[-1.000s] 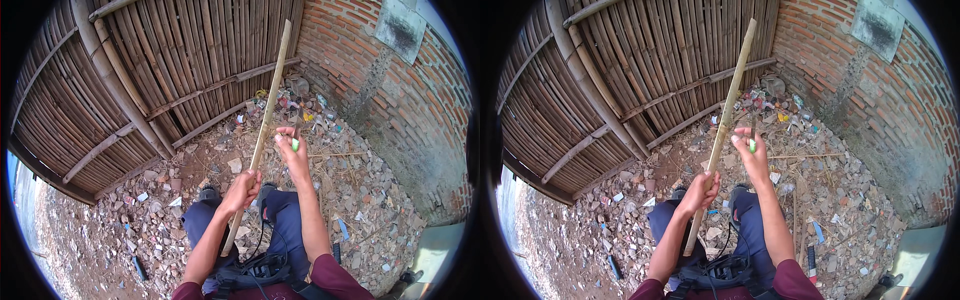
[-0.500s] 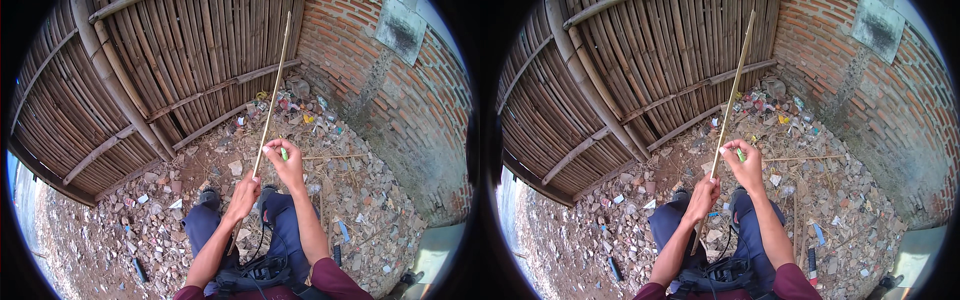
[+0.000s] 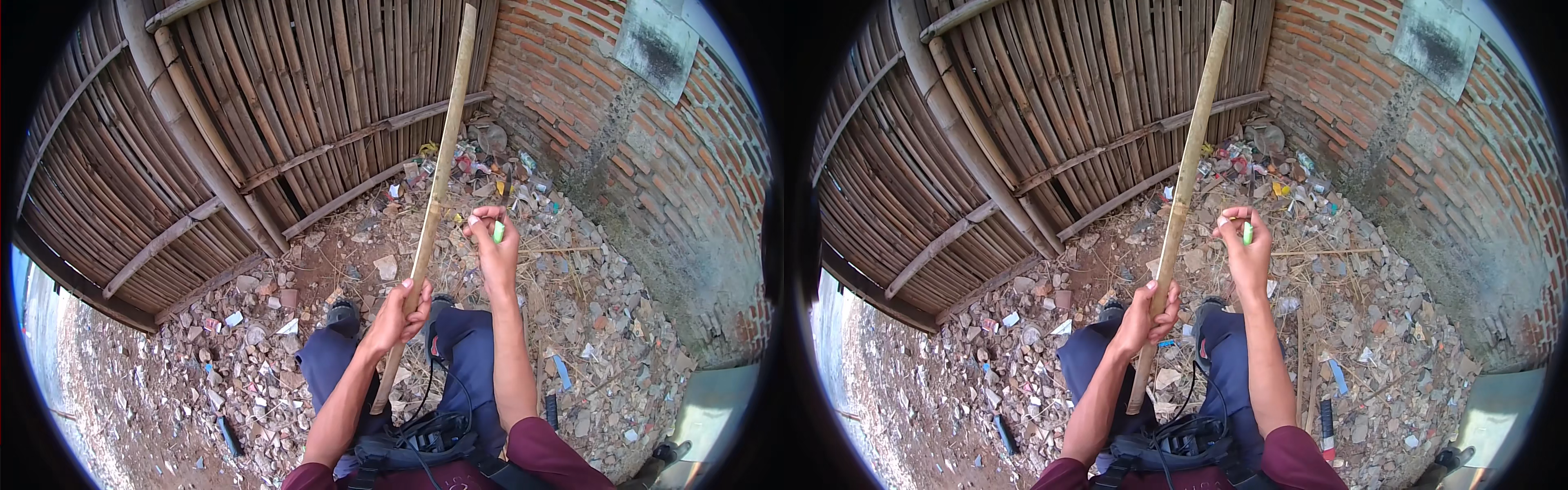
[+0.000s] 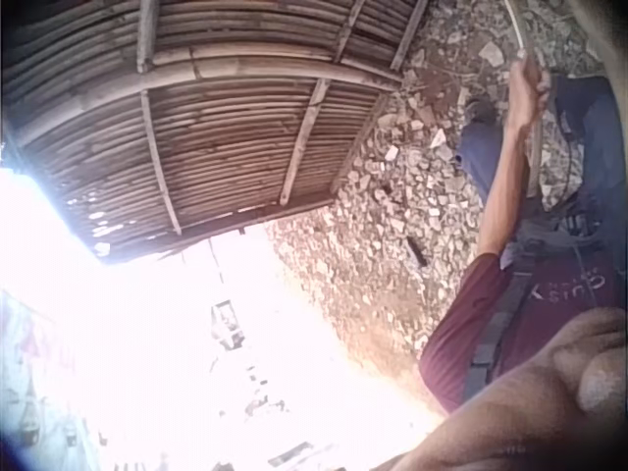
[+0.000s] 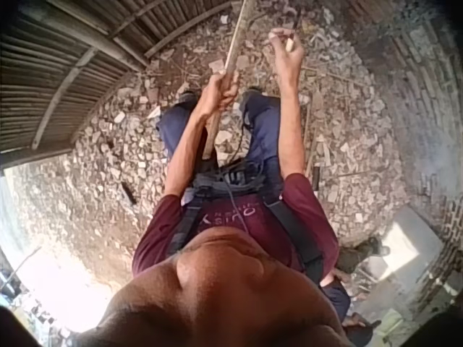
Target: The person whittles a long bamboo stick using a small knife, shaving off thin strips of the outer layer.
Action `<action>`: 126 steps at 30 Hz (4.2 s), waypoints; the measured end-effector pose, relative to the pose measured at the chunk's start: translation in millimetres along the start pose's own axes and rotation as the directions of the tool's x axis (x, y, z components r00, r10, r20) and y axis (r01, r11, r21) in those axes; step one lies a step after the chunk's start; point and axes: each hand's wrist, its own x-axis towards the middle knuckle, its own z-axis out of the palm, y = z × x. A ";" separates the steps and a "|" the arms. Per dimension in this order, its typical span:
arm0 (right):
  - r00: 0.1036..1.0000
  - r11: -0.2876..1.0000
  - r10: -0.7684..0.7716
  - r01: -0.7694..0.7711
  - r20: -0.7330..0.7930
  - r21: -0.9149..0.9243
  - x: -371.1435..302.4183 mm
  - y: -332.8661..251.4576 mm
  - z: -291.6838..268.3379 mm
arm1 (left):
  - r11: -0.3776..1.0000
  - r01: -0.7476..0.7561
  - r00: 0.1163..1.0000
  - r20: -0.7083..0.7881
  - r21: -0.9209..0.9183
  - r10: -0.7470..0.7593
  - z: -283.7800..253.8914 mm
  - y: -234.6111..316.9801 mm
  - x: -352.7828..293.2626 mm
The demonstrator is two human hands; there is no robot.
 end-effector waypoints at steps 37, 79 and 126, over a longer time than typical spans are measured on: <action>0.940 0.972 0.161 -0.203 0.301 0.115 -16.1 -16.7 11.9 | 0.958 -0.236 0.952 -0.161 0.162 0.262 -0.7 -8.1 1.8; 0.725 0.535 -0.169 0.636 0.668 -0.556 0.8 24.0 41.5 | 0.709 -0.117 0.884 -0.252 0.695 0.393 -21.0 4.6 -9.2; 0.890 0.547 -0.430 0.390 0.152 -0.740 52.2 35.0 -7.1 | 0.754 -0.155 0.945 -0.127 0.638 0.302 -3.3 -8.5 -14.9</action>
